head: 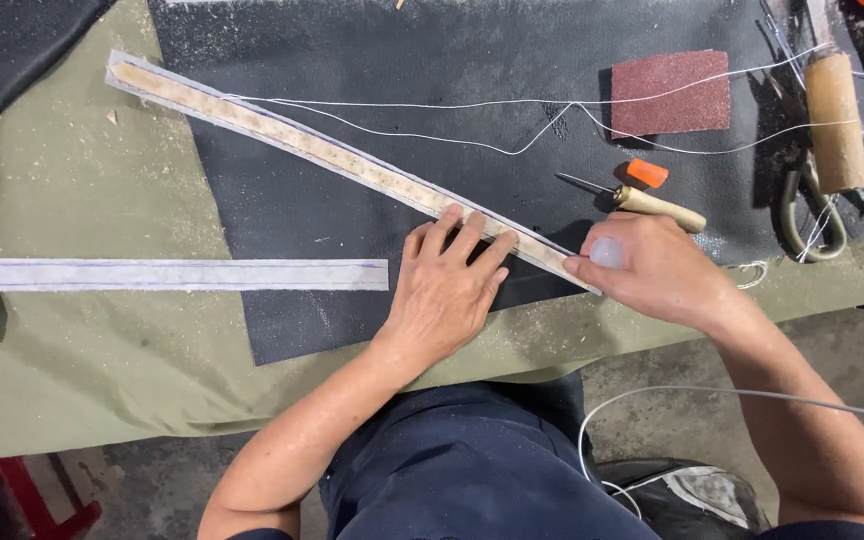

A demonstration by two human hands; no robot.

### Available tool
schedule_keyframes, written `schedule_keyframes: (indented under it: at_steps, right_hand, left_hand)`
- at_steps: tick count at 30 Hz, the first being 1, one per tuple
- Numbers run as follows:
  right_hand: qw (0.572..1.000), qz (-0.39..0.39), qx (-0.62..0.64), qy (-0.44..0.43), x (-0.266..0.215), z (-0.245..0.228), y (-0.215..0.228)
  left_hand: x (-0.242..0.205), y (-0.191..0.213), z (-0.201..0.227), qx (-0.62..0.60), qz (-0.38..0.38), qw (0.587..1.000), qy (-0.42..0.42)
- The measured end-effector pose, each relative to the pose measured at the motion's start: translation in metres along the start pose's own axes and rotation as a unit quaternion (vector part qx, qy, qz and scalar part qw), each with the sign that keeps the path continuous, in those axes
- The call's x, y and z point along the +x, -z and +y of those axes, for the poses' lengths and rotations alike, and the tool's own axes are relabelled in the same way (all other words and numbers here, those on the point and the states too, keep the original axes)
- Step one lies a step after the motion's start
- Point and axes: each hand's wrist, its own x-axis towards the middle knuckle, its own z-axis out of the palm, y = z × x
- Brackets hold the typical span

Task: Applying glue to a stiffener strip and pressing it down on a workbench in a leather goods workshop

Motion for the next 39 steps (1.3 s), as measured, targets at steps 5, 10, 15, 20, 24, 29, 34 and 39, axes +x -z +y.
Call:
schedule_keyframes:
  at_steps: [5, 10, 15, 20, 24, 29, 34, 39]
  right_hand:
    - [1.0, 0.006, -0.011, -0.023, 0.006, 0.01, -0.01]
    - [0.999, -0.002, -0.036, -0.033, 0.015, 0.016, -0.014]
    - [0.996, -0.026, -0.073, -0.048, 0.022, 0.01, -0.01]
    - [0.993, -0.051, -0.079, -0.067, 0.031, 0.012, -0.009]
    - [0.991, -0.068, -0.086, -0.076, 0.033, 0.007, -0.008]
    - [0.991, -0.075, -0.081, -0.076, 0.031, 0.005, -0.004]
    - [0.991, -0.081, -0.083, -0.073, 0.032, 0.009, -0.006]
    - [0.989, -0.09, -0.069, -0.098, 0.028, -0.002, -0.001]
  left_hand:
    - [-0.001, -0.002, -0.001, -0.008, -0.008, 1.0, -0.004]
    - [-0.001, 0.0, 0.001, -0.003, -0.01, 1.0, -0.008]
    - [-0.002, 0.002, 0.003, 0.008, -0.02, 1.0, -0.021]
    - [0.0, 0.011, 0.007, 0.02, -0.069, 0.997, -0.039]
    - [-0.003, 0.009, 0.008, 0.026, -0.076, 0.996, -0.046]
    - [-0.002, 0.012, 0.01, 0.014, -0.066, 0.997, -0.036]
    - [0.003, 0.023, -0.021, -0.032, 0.029, 0.999, -0.013]
    - [0.021, 0.06, -0.104, 0.01, 0.091, 0.995, 0.036]
